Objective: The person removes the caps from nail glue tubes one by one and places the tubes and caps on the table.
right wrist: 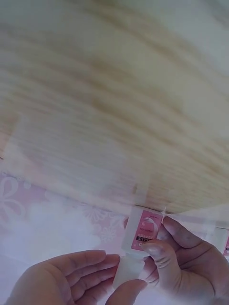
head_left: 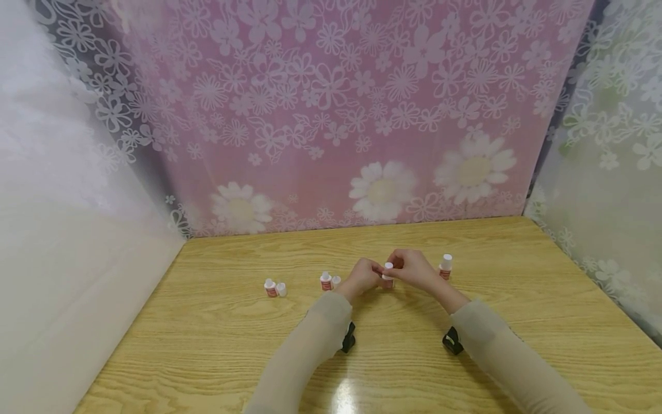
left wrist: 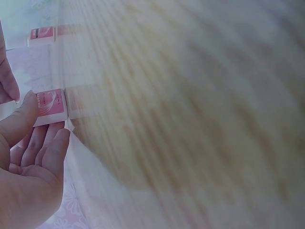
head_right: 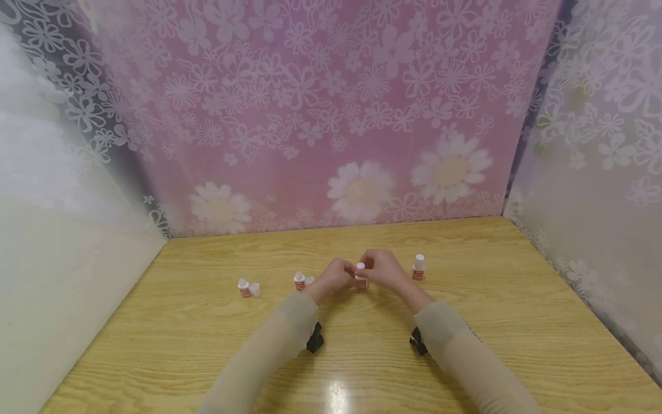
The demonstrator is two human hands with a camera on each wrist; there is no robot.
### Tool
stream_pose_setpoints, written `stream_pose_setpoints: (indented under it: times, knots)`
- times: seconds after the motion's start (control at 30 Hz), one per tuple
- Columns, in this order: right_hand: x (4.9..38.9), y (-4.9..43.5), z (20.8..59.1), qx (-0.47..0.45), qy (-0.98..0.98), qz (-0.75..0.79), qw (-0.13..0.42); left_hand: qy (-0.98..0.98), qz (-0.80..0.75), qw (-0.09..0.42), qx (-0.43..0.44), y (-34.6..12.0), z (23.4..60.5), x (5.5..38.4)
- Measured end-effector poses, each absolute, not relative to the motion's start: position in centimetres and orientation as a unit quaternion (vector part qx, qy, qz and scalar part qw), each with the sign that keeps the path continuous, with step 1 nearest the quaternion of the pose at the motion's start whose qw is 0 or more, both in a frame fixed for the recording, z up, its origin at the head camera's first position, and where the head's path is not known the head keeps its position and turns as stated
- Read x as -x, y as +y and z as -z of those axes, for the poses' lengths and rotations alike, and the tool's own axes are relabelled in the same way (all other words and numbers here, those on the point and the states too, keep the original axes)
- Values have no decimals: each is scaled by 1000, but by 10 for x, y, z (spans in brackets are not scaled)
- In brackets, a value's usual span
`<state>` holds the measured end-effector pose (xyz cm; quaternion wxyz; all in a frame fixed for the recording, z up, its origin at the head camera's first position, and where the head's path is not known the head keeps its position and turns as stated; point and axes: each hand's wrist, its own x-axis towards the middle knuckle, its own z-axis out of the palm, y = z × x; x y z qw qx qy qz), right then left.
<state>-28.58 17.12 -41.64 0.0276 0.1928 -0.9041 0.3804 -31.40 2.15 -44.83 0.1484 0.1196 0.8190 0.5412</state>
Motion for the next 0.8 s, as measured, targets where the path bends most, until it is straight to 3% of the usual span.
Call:
stream_pose_setpoints:
  times: [0.57,0.8]
  knots:
    - [285,173,415,-221,-890,-398,0,815,-547,155,-114,21,446,314]
    - [287,172,415,-211,-897,-387,16,821,-538,148,-117,22,448,315]
